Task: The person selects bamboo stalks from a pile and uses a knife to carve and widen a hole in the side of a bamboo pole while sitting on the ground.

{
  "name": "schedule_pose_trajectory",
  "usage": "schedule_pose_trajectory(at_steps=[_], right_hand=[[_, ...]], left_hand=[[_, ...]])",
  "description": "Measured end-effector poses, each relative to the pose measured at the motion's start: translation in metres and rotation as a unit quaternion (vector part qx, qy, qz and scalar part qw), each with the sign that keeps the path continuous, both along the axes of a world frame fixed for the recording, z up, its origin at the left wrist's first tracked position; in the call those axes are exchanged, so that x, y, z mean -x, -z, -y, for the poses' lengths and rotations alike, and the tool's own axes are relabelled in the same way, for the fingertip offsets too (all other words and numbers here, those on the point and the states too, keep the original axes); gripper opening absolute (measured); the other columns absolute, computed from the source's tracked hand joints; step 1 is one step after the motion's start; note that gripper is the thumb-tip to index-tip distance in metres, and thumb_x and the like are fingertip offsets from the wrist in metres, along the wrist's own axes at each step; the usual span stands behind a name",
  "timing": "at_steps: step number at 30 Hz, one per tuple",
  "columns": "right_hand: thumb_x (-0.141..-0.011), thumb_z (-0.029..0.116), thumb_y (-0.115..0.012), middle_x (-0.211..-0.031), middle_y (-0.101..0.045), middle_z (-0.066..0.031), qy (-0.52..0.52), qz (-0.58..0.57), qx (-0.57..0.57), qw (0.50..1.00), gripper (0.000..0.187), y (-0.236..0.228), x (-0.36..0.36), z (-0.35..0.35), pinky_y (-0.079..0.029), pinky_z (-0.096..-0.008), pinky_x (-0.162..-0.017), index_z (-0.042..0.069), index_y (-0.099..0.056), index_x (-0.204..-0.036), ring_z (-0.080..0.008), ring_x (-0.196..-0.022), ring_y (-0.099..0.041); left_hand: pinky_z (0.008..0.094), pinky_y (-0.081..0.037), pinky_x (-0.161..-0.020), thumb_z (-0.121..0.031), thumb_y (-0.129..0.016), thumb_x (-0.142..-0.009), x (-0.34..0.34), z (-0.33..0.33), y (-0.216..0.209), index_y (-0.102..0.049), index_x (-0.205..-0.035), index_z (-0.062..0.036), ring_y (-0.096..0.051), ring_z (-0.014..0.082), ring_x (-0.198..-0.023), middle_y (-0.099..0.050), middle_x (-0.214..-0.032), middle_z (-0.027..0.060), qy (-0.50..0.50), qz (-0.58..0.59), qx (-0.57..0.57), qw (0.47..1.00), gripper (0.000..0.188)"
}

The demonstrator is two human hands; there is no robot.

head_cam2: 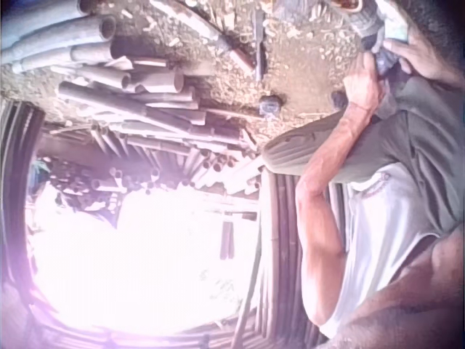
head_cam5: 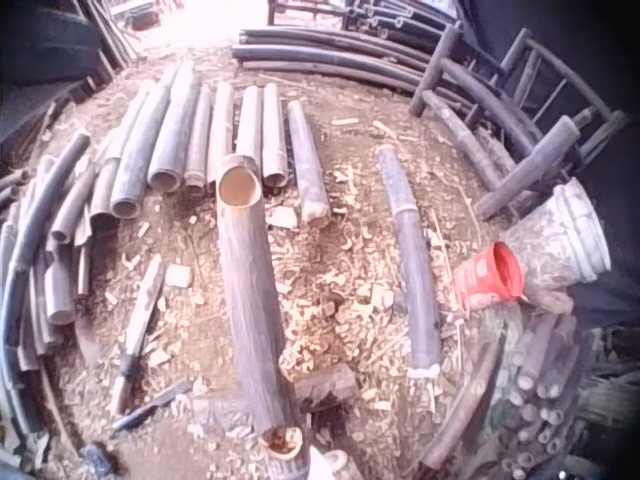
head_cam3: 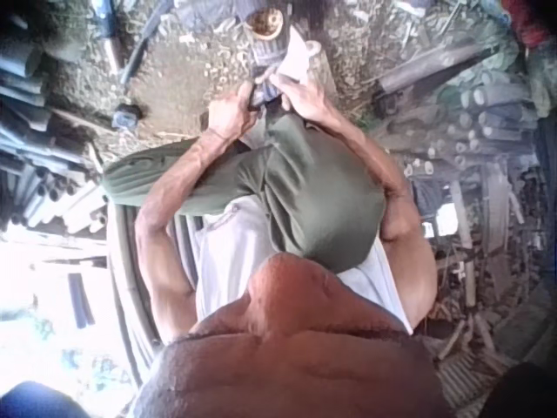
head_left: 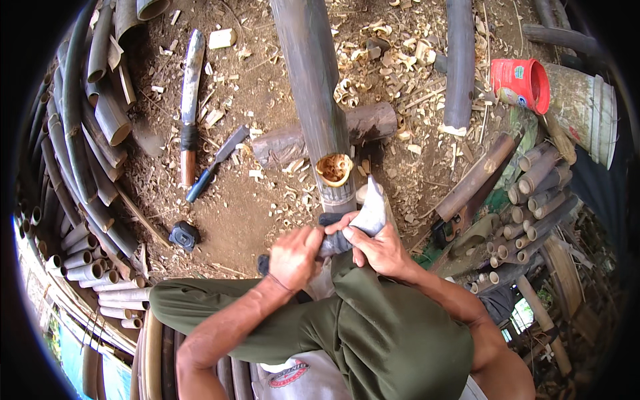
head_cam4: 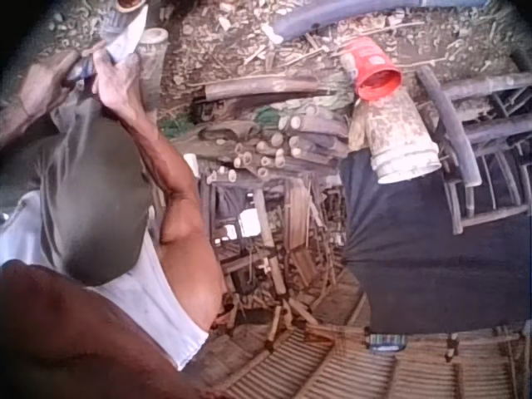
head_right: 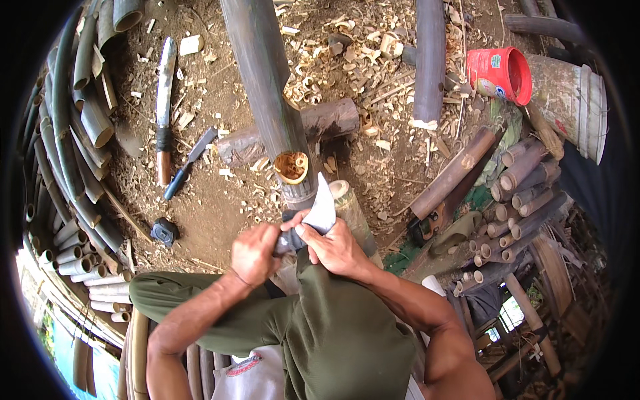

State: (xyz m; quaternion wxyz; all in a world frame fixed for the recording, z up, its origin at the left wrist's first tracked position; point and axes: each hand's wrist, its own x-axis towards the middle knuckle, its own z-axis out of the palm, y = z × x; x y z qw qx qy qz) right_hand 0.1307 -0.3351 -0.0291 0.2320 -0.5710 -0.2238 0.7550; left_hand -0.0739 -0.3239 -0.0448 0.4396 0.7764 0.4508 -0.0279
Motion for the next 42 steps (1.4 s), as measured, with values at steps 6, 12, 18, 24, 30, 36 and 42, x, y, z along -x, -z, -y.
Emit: schedule_pose_trajectory(at_steps=[6, 12, 18, 24, 30, 36, 42], right_hand=[[-0.1, 0.023, -0.055, -0.095, -0.065, -0.0063, 0.228, -0.367, 0.238, 0.87, 0.03, 0.039, 0.038, -0.014, -0.053, -0.0312, -0.058, 0.006, -0.055, -0.125, -0.0134, -0.055, -0.058], [-0.096, 0.019, -0.059, -0.069, -0.061, -0.0036, 0.161, -0.171, 0.216, 0.948, 0.027, 0.033, 0.029, -0.02, -0.05, -0.0304, -0.052, 0.001, -0.061, -0.116, -0.0103, -0.049, -0.053], [-0.096, 0.015, -0.055, -0.074, -0.069, -0.0102, -0.004, 0.213, -0.03, 0.976, 0.021, 0.037, 0.018, -0.012, -0.052, -0.0294, -0.055, -0.003, -0.065, -0.1, -0.0135, -0.058, -0.063], [-0.095, 0.026, -0.056, -0.08, -0.069, -0.0178, -0.017, 0.272, -0.041, 0.961, 0.027, 0.041, 0.017, -0.008, -0.053, -0.0387, -0.063, 0.001, -0.064, -0.097, -0.0231, -0.073, -0.069], [-0.102, 0.026, -0.051, -0.093, -0.066, -0.0063, 0.217, -0.376, 0.211, 0.876, 0.026, 0.052, 0.047, -0.011, -0.051, -0.0321, -0.062, 0.01, -0.056, -0.122, -0.012, -0.06, -0.057], [-0.1, 0.024, -0.056, -0.08, -0.062, -0.0025, 0.196, -0.319, 0.216, 0.902, 0.028, 0.044, 0.035, -0.012, -0.052, -0.0304, -0.058, 0.006, -0.059, -0.121, -0.0089, -0.052, -0.053], [-0.1, 0.018, -0.052, -0.098, -0.07, -0.007, 0.026, -0.009, 0.098, 0.995, 0.02, 0.016, 0.008, -0.003, -0.048, -0.0235, -0.046, 0.001, -0.059, -0.106, -0.0072, -0.046, -0.05]], left_hand=[[0.0442, -0.052, -0.064, -0.01, -0.067, -0.069, 0.028, -0.124, -0.044, -0.061, -0.092, -0.0088, -0.066, 0.0299, -0.068, -0.063, -0.074, 0.0106, 0.235, -0.181, 0.036, 0.954, 0.023], [0.0426, -0.056, -0.072, -0.019, -0.072, -0.069, 0.037, -0.089, 0.007, -0.065, -0.1, -0.0121, -0.069, 0.0281, -0.07, -0.07, -0.079, 0.0126, 0.133, -0.119, 0.244, 0.953, 0.033], [0.0397, -0.055, -0.074, -0.02, -0.068, -0.073, -0.039, 0.02, 0.018, -0.058, -0.113, 0.0015, -0.069, 0.0346, -0.074, -0.068, -0.082, 0.0225, -0.251, 0.058, 0.373, 0.892, 0.047], [0.0411, -0.055, -0.075, -0.014, -0.069, -0.077, -0.056, 0.006, 0.003, -0.055, -0.111, 0.003, -0.069, 0.0329, -0.081, -0.068, -0.089, 0.0215, -0.159, -0.045, 0.28, 0.946, 0.041], [0.0421, -0.056, -0.066, -0.012, -0.06, -0.084, 0.018, -0.1, -0.047, -0.058, -0.096, -0.0069, -0.071, 0.0298, -0.077, -0.067, -0.082, 0.013, 0.224, -0.251, 0.021, 0.942, 0.013], [0.0478, -0.053, -0.068, -0.015, -0.067, -0.069, 0.026, -0.123, -0.025, -0.058, -0.098, -0.0069, -0.067, 0.0381, -0.075, -0.067, -0.077, 0.017, 0.255, -0.14, 0.15, 0.945, 0.031], [0.0468, -0.055, -0.067, -0.016, -0.075, -0.067, 0.003, -0.011, 0.001, -0.053, -0.103, -0.0071, -0.067, 0.0364, -0.072, -0.066, -0.082, 0.0153, 0.023, -0.055, 0.147, 0.987, 0.043]])
